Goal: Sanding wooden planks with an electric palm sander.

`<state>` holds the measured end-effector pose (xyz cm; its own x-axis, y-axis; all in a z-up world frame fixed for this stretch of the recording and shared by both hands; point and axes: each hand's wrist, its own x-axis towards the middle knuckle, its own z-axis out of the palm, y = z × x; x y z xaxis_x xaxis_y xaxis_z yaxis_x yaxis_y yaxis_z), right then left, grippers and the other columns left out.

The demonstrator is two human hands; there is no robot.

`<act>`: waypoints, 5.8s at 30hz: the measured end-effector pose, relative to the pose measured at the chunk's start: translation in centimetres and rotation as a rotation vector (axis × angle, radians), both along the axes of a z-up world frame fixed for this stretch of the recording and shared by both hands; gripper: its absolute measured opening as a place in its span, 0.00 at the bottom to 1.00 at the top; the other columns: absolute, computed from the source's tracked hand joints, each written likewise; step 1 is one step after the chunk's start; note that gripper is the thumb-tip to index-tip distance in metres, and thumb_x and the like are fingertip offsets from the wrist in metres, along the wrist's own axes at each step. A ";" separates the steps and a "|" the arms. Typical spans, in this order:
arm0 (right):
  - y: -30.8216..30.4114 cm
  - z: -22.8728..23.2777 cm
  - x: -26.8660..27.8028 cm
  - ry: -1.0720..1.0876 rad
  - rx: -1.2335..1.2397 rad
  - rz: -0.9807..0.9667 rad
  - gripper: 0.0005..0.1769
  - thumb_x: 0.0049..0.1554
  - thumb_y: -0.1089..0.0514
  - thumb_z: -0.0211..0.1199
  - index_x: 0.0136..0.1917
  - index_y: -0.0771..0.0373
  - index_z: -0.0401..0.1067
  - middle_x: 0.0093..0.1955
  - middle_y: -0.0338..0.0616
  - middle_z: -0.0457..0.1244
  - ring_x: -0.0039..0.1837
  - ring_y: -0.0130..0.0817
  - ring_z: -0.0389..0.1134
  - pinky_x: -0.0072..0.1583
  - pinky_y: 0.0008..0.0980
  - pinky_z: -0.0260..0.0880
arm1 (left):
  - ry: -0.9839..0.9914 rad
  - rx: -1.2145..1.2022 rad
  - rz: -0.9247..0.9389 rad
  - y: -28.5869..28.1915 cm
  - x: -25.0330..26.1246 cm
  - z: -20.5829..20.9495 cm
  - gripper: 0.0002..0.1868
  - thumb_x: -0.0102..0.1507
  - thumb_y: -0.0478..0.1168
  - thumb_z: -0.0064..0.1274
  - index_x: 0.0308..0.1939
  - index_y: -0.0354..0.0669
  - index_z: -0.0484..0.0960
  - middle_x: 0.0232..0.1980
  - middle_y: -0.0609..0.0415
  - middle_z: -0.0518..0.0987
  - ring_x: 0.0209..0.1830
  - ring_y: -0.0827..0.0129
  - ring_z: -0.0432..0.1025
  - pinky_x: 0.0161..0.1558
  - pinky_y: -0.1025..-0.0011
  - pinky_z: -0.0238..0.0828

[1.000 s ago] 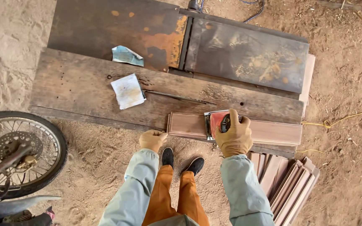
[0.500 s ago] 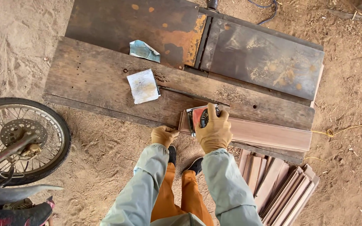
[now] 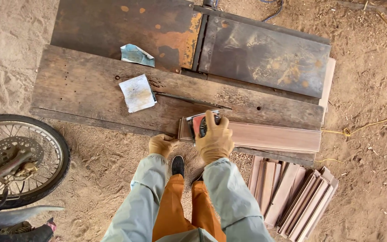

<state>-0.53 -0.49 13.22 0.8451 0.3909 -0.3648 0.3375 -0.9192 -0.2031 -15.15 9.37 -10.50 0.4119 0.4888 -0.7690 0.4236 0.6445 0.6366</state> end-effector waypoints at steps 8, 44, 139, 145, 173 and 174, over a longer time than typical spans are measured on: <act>-9.6 -0.9 7.0 -0.074 -0.003 -0.183 0.33 0.56 0.28 0.64 0.68 0.40 0.63 0.58 0.60 0.61 0.51 0.55 0.73 0.38 0.51 0.79 | 0.208 0.183 -0.105 -0.1 0.4 5.1 0.04 0.58 0.32 0.66 0.32 0.36 0.84 0.37 0.45 0.87 0.35 0.65 0.84 0.34 0.72 0.82; -29.9 -4.6 19.9 -0.274 -0.020 -0.348 0.34 0.49 0.42 0.74 0.66 0.37 0.65 0.61 0.54 0.61 0.52 0.57 0.72 0.45 0.56 0.75 | 0.259 0.190 -0.151 1.1 -0.1 4.7 0.06 0.56 0.30 0.67 0.33 0.31 0.84 0.36 0.43 0.87 0.31 0.66 0.83 0.31 0.75 0.81; -33.5 -4.7 23.6 -0.279 -0.053 -0.380 0.32 0.50 0.42 0.72 0.66 0.35 0.63 0.62 0.58 0.59 0.52 0.60 0.71 0.49 0.58 0.73 | 0.301 0.253 -0.139 0.4 -0.9 3.0 0.07 0.56 0.32 0.68 0.32 0.31 0.85 0.36 0.43 0.87 0.33 0.66 0.82 0.35 0.73 0.83; -30.4 -4.0 21.4 -0.274 -0.009 -0.356 0.30 0.50 0.42 0.72 0.64 0.36 0.65 0.63 0.56 0.59 0.52 0.60 0.72 0.47 0.56 0.74 | 0.286 0.250 -0.148 0.5 -0.5 2.9 0.06 0.57 0.32 0.67 0.33 0.31 0.85 0.36 0.45 0.87 0.34 0.66 0.83 0.34 0.73 0.82; -3.3 0.5 3.6 -0.065 0.018 -0.107 0.34 0.50 0.44 0.72 0.67 0.36 0.64 0.65 0.53 0.60 0.57 0.56 0.71 0.48 0.51 0.78 | 0.189 0.170 -0.153 -0.8 0.6 -0.9 0.07 0.55 0.33 0.68 0.29 0.33 0.85 0.35 0.45 0.88 0.31 0.68 0.82 0.32 0.75 0.79; -2.5 0.6 3.0 -0.047 0.001 -0.094 0.35 0.50 0.42 0.72 0.68 0.35 0.63 0.64 0.52 0.60 0.57 0.55 0.71 0.49 0.51 0.78 | 0.149 0.150 -0.137 -0.8 0.5 -2.2 0.08 0.55 0.32 0.69 0.29 0.32 0.84 0.35 0.44 0.88 0.31 0.68 0.82 0.32 0.75 0.80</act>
<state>2.49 -2.95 13.78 0.8942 0.3094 -0.3235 0.2589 -0.9470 -0.1901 -14.62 8.62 -12.69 0.3699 0.5498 -0.7490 0.5966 0.4775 0.6451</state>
